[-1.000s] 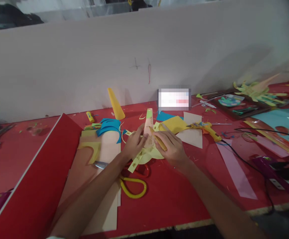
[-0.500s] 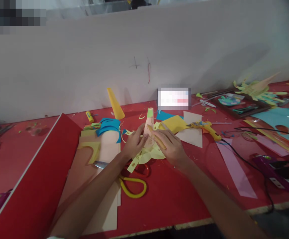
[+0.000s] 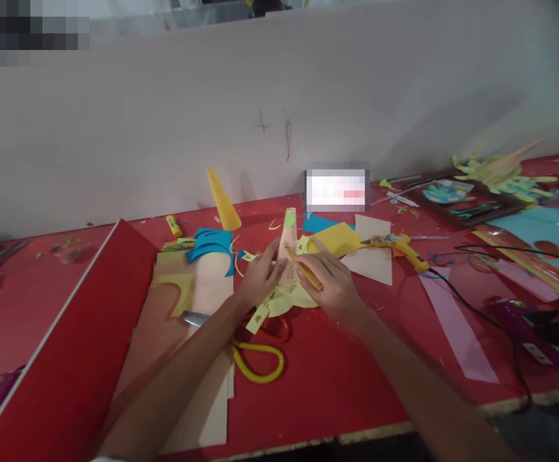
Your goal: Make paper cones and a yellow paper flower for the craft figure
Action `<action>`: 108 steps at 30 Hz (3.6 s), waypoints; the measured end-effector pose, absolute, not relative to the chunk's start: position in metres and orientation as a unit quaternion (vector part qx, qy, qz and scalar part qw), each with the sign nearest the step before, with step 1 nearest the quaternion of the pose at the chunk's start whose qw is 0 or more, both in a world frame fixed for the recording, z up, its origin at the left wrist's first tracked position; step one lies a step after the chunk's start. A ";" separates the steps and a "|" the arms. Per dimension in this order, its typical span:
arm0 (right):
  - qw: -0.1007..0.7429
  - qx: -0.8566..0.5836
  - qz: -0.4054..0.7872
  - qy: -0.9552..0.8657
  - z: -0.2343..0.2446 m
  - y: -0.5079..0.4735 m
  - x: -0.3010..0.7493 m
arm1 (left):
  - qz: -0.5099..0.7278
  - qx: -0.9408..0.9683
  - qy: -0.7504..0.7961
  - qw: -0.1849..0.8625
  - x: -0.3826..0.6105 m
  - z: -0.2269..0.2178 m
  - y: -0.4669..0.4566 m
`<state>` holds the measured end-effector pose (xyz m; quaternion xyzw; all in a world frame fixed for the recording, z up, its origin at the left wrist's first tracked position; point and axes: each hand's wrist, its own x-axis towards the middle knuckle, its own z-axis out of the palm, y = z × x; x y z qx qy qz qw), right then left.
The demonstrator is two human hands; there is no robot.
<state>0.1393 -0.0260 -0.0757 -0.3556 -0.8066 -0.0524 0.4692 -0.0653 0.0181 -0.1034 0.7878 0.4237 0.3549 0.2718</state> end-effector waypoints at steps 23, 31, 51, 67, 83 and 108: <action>0.473 -0.370 -0.050 -0.798 -0.077 -0.027 0.141 | 0.348 0.798 0.421 0.255 -0.065 -0.106 0.019; 0.483 -0.362 -0.041 -0.796 -0.077 -0.026 0.141 | 0.354 0.795 0.415 0.264 -0.065 -0.104 0.019; 0.484 -0.352 -0.043 -0.800 -0.073 -0.028 0.141 | 0.349 0.793 0.422 0.266 -0.066 -0.105 0.018; 0.487 -0.349 -0.032 -0.800 -0.075 -0.027 0.143 | 0.354 0.790 0.417 0.276 -0.065 -0.103 0.017; 0.472 -0.357 -0.062 -0.804 -0.079 -0.026 0.142 | 0.354 0.795 0.412 0.269 -0.065 -0.103 0.018; 0.586 -0.370 0.030 -0.720 -0.076 -0.022 0.141 | 0.458 0.673 0.392 0.429 -0.066 -0.111 0.029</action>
